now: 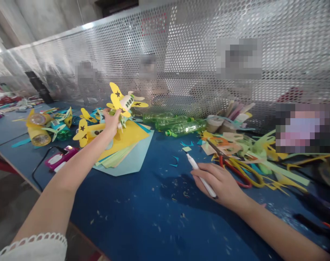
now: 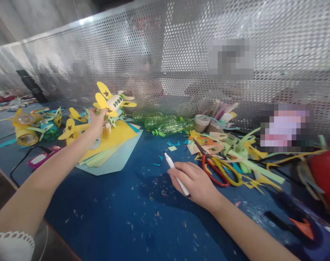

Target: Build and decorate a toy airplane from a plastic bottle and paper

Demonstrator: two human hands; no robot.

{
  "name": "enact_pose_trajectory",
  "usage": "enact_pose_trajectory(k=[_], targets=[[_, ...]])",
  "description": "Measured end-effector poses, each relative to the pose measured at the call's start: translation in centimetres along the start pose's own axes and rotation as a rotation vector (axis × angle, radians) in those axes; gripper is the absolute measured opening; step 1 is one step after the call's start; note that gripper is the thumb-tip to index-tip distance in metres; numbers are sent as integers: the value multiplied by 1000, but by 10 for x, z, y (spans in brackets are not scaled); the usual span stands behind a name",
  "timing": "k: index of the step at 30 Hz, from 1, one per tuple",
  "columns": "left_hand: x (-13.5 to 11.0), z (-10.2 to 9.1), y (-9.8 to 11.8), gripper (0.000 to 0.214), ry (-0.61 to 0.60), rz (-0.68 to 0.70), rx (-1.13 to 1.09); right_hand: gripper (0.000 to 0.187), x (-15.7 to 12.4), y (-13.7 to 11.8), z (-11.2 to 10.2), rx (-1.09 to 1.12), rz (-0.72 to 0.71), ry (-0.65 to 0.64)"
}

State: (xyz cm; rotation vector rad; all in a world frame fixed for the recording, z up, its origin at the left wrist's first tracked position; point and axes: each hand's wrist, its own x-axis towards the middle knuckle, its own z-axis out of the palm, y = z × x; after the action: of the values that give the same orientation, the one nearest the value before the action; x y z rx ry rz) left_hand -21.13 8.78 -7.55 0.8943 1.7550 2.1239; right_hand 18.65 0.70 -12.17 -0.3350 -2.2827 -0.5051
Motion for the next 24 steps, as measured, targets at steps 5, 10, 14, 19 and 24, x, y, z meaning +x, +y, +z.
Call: enact_pose_trajectory(k=[5, 10, 14, 19, 24], targets=[[19, -11, 1, 48, 94, 103, 352, 9, 0, 0, 1, 17, 10, -7], [34, -16, 3, 51, 53, 142, 617, 9, 1, 0, 1, 26, 20, -10], [49, -19, 4, 55, 12, 100, 753, 9, 2, -1, 1, 16, 15, -25], [59, -21, -6, 56, 2, 105, 819, 10, 0, 0, 4, 23, 32, -28], [62, -28, -16, 57, 53, 147, 801, 9, 1, 3, 5, 38, 20, -23]])
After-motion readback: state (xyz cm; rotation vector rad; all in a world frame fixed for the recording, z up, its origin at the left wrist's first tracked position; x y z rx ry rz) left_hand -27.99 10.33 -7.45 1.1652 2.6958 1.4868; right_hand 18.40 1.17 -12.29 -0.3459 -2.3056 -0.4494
